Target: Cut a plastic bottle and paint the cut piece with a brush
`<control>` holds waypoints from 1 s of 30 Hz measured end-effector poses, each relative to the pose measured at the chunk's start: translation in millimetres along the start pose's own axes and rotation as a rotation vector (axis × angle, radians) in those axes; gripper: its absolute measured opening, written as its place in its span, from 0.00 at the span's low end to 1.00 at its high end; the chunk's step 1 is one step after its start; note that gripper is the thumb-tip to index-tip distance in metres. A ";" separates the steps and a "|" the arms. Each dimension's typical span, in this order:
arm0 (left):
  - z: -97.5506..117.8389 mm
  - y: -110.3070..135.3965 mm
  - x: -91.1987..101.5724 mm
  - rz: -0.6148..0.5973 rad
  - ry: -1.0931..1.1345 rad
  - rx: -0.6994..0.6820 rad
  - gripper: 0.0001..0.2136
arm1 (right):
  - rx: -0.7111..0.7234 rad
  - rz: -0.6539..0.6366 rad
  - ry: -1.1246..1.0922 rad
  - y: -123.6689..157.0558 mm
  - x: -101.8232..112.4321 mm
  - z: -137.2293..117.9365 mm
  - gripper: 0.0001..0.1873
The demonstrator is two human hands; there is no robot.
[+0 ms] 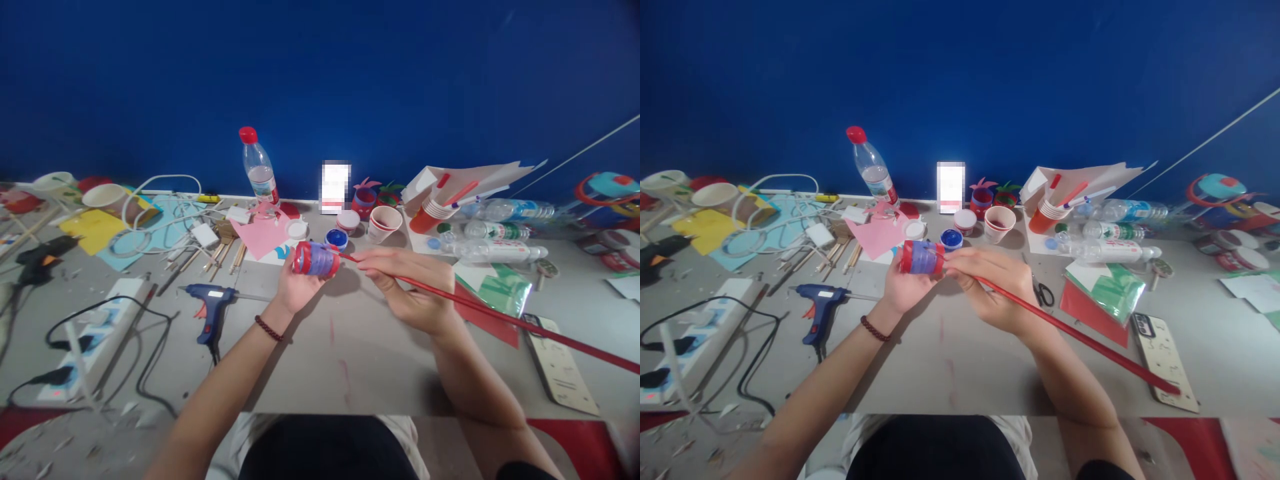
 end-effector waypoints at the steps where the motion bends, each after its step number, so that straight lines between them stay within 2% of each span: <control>1: -0.2 -0.4 -0.4 -0.002 -0.003 -0.004 0.24 | 0.008 -0.005 0.000 0.1 -0.6 -0.7 0.09; 6: -0.3 -2.7 -0.7 0.002 -0.018 -0.029 0.21 | 0.023 -0.034 0.009 2.2 -6.3 -2.0 0.09; 12: 0.0 -7.2 11.1 0.068 -0.018 -0.043 0.17 | 0.033 -0.065 0.134 6.6 -13.7 -5.7 0.07; 18: -0.6 -9.0 14.7 0.094 -0.014 -0.021 0.18 | 0.021 -0.111 0.046 4.9 -11.9 -11.2 0.08; 21: 1.3 -9.3 14.8 0.097 -0.037 -0.057 0.17 | 0.004 -0.126 -0.025 4.4 -11.8 -9.2 0.08; 24: 3.9 -9.1 16.2 0.106 -0.053 -0.099 0.16 | -0.002 -0.094 -0.022 3.3 -10.3 -5.9 0.08; 30: 3.9 -8.2 14.2 0.103 -0.081 -0.088 0.15 | 0.000 0.021 0.056 0.5 -2.7 0.5 0.09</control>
Point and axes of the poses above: each hand's wrist, its own y-axis away from the middle knuckle, its own x-axis out of the back of the hand, z = x × y, the point moved 7 cm from there along -y, towards the middle knuckle, and after that the axes turned 3 degrees about -x, right-handed, at the moved point
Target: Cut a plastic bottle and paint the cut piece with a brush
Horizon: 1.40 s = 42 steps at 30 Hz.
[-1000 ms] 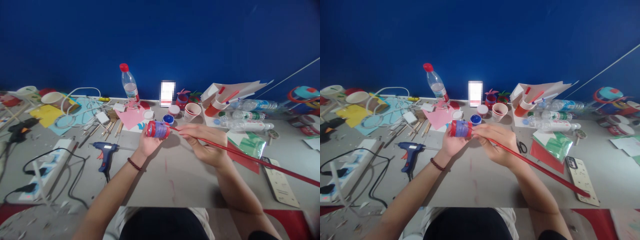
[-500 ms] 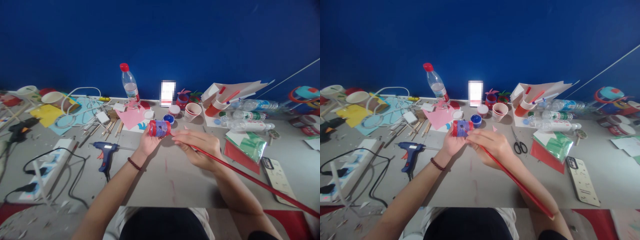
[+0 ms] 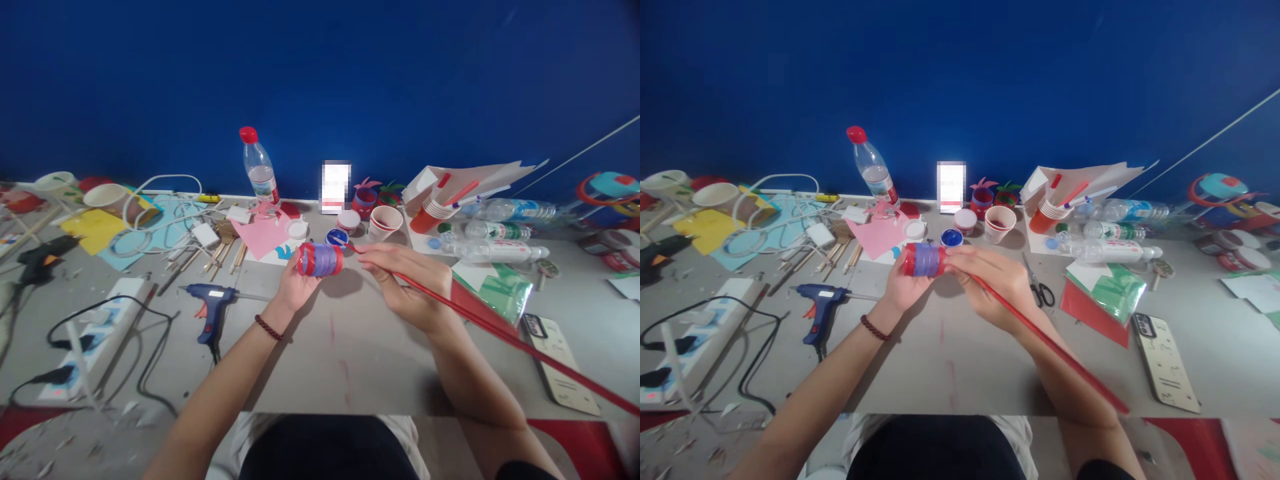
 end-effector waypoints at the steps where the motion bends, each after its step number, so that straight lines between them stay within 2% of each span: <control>1: -0.3 0.3 -1.0 -0.002 0.004 0.003 0.15 | -0.002 0.007 0.006 0.1 0.4 0.8 0.09; 7: -2.4 1.4 -5.3 -0.032 0.017 0.012 0.16 | -0.029 -0.063 -0.009 2.7 -4.6 -1.0 0.09; 15: 1.3 -0.1 2.9 0.040 0.010 -0.021 0.16 | -0.081 -0.122 -0.111 5.6 -4.7 -2.0 0.08; 23: 0.5 1.2 -0.6 0.007 0.000 -0.002 0.15 | -0.122 -0.086 -0.076 3.3 -3.3 9.0 0.07; 28: 1.6 0.9 -0.5 0.014 -0.009 -0.007 0.15 | -0.075 -0.005 -0.018 0.8 2.7 8.9 0.11; 36: 1.2 2.2 -2.7 0.004 0.027 0.005 0.16 | -0.062 -0.086 -0.053 2.0 -4.8 -0.4 0.09; 42: 2.6 1.6 -1.2 0.022 0.029 -0.006 0.17 | -0.050 -0.068 -0.078 0.1 1.1 -5.4 0.09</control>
Point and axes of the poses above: each hand's wrist, its own y-axis away from the middle knuckle, its own x-axis out of the back of the hand, z = x × y, the point moved 7 cm from there along -y, towards the middle knuckle, and after that the axes turned 3 degrees about -x, right-handed, at the moved point
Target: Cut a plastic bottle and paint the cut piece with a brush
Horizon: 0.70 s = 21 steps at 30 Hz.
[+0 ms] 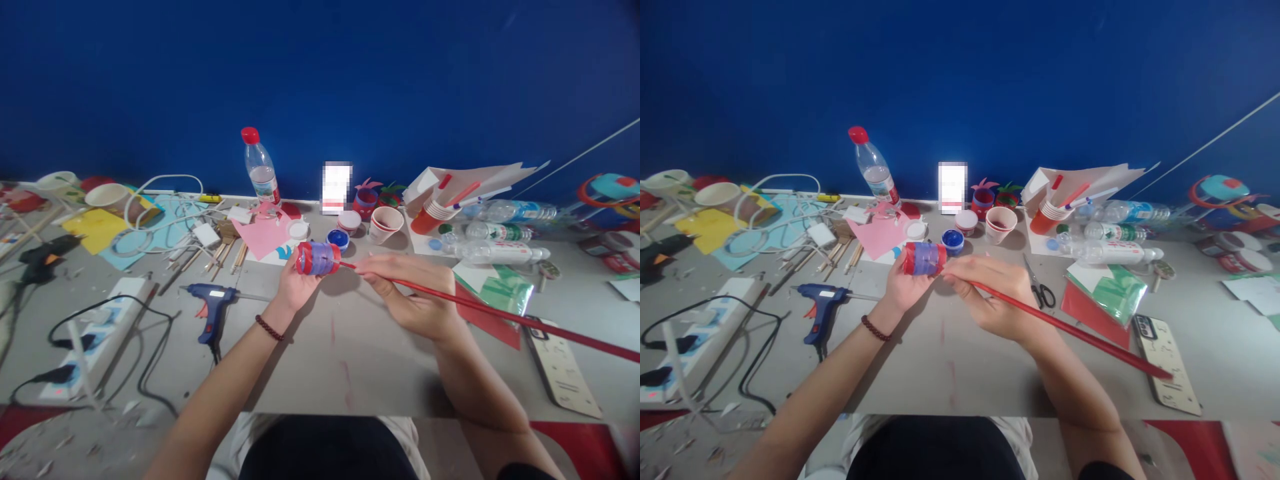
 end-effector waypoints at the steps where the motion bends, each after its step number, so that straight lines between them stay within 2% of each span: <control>1: -0.2 0.2 -1.1 -0.009 0.000 0.003 0.17 | -0.008 0.007 -0.010 0.0 0.5 1.3 0.10; 4: -0.1 1.0 -3.0 -0.014 0.005 0.006 0.17 | -0.098 0.033 -0.070 0.7 -0.5 13.5 0.08; 7: -0.2 1.8 -3.0 0.001 0.020 0.015 0.15 | -0.279 0.132 -0.188 2.7 0.2 37.4 0.05; 12: -3.6 3.3 -4.1 -0.021 0.030 0.057 0.13 | -0.539 0.303 -0.458 4.5 1.1 79.9 0.12; 16: -5.7 4.1 -3.1 -0.039 0.054 0.061 0.12 | -0.651 0.272 -0.620 4.0 -2.9 101.1 0.16; 21: -7.6 4.3 -0.3 -0.041 0.055 0.088 0.12 | -0.736 0.207 -0.674 7.5 -7.2 111.5 0.20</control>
Point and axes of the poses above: each hand's wrist, its own y-axis away from the middle knuckle, its own x-axis out of the back of the hand, z = x × y, the point moved 7 cm from there along -y, towards the middle knuckle, and after that the axes turned 3 degrees about -x, right-handed, at the moved point
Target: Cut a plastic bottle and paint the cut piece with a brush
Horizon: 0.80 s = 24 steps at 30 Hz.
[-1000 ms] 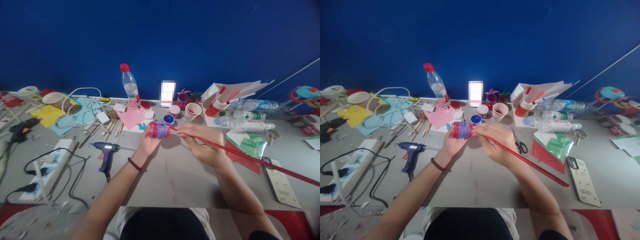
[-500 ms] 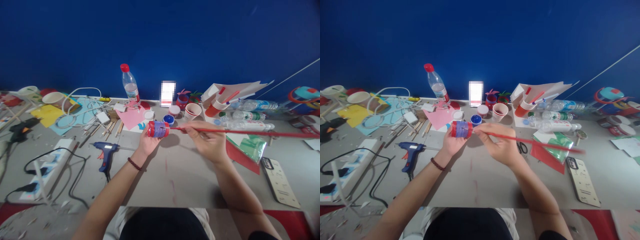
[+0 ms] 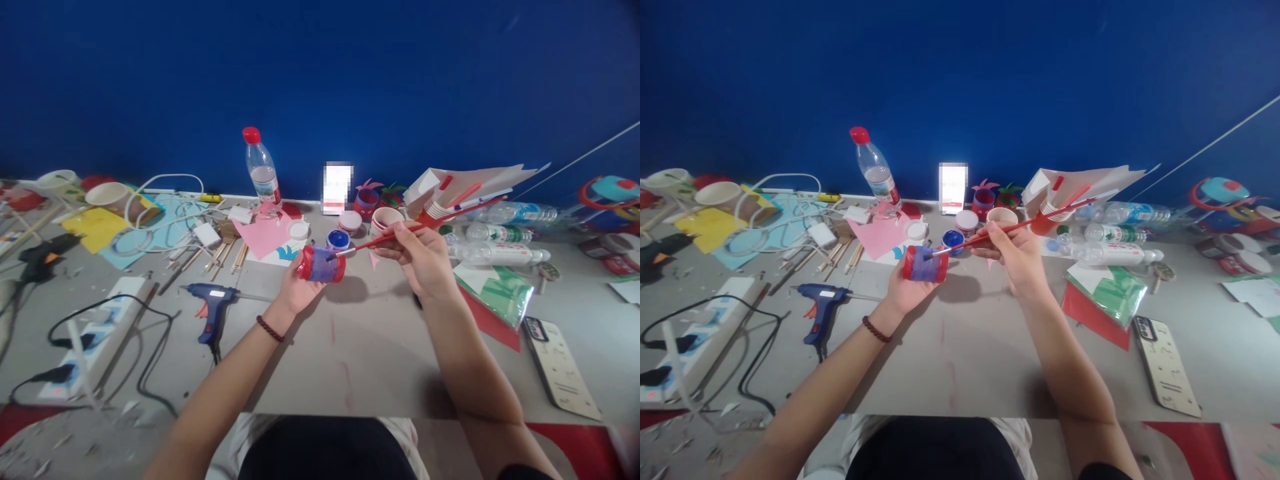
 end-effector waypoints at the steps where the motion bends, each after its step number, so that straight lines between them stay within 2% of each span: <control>1: -0.5 0.0 0.8 0.004 -0.005 0.012 0.13 | -0.003 -0.006 0.000 -0.2 0.0 0.8 0.20; 8: -0.9 1.9 0.2 -0.003 -0.016 0.020 0.14 | -0.010 -0.018 -0.031 -2.2 -0.7 2.5 0.18; 12: -0.8 3.0 -2.4 -0.002 -0.004 0.017 0.14 | 0.085 -0.050 0.012 3.9 -7.7 -7.6 0.16; 15: -0.8 2.5 -2.9 0.007 0.005 0.026 0.15 | 0.220 -0.040 0.108 16.4 -14.8 -21.2 0.12; 18: -0.4 1.4 -2.4 0.017 0.001 0.031 0.17 | 0.424 -0.014 0.236 33.7 -22.8 -37.9 0.07; 20: -0.1 1.0 -3.0 0.011 0.010 0.031 0.17 | 0.577 -0.012 0.362 46.1 -30.2 -46.9 0.08; 24: 1.5 1.3 -6.2 -0.012 0.034 0.014 0.19 | 0.828 -0.087 0.607 67.1 -50.6 -51.5 0.15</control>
Point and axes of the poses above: each hand's wrist, its own y-axis away from the middle knuckle, its own x-axis out of the back of the hand, z = x × y, the point moved 7 cm from there along -y, towards the middle knuckle, and after that the axes turned 3 degrees about -x, right-handed, at the moved point
